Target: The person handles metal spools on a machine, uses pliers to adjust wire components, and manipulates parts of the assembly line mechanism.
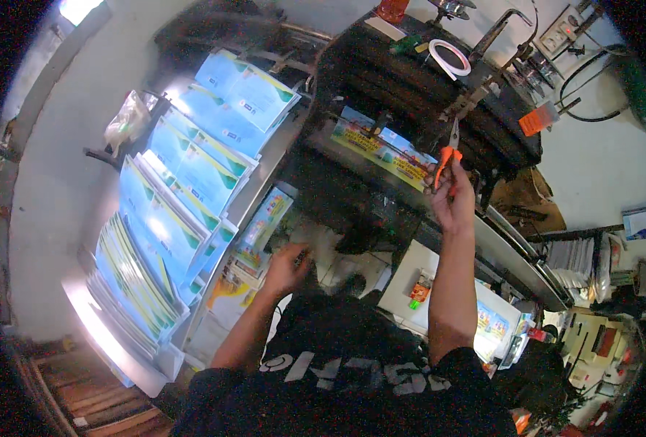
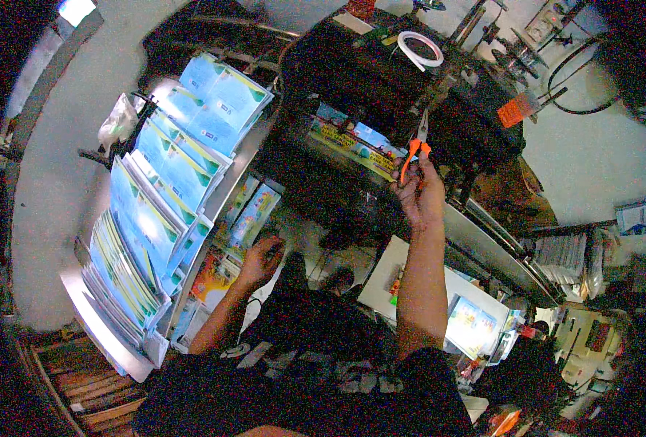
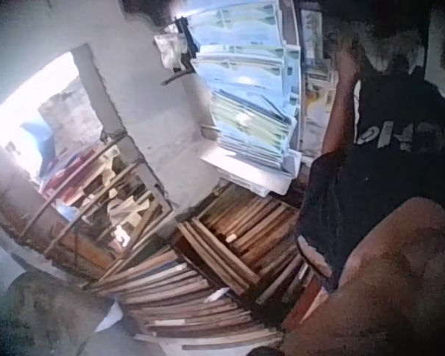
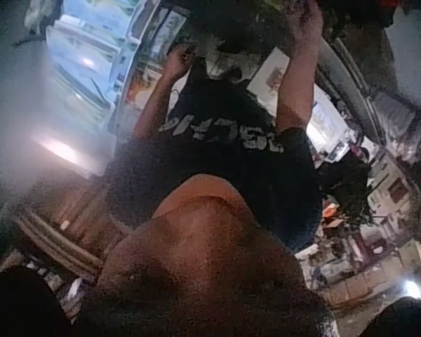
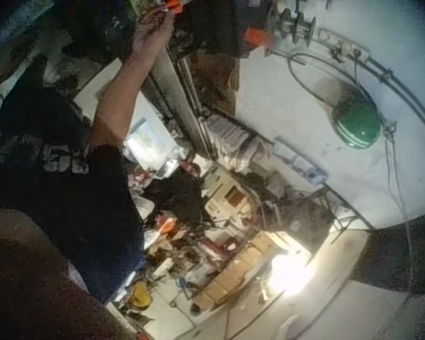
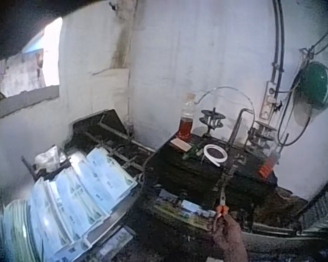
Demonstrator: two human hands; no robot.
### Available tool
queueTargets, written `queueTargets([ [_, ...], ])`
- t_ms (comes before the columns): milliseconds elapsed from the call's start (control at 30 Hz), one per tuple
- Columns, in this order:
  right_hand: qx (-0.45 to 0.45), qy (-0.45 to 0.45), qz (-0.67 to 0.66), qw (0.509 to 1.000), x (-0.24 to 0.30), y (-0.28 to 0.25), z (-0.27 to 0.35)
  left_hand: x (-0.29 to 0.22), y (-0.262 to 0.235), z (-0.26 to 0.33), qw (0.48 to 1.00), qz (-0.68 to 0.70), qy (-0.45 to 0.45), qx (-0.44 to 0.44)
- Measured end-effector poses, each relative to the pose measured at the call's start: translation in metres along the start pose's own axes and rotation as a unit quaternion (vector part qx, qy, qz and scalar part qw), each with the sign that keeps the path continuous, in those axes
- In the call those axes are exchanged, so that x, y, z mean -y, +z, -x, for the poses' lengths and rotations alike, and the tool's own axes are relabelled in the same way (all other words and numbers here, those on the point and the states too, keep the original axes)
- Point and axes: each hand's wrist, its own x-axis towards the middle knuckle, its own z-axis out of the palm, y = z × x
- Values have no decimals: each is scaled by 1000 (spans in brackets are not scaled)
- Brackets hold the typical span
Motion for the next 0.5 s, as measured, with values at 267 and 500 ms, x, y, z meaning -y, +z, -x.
queueTargets([
  [267, -45, 17, 21, 999, 12, 13, 22, 15, 7, 1, 1000, 15, -8, -6],
  [500, -61, 21, 274, 960, 54, -47, 44, 0, 17, -19, 996, 69, -42, 30],
])
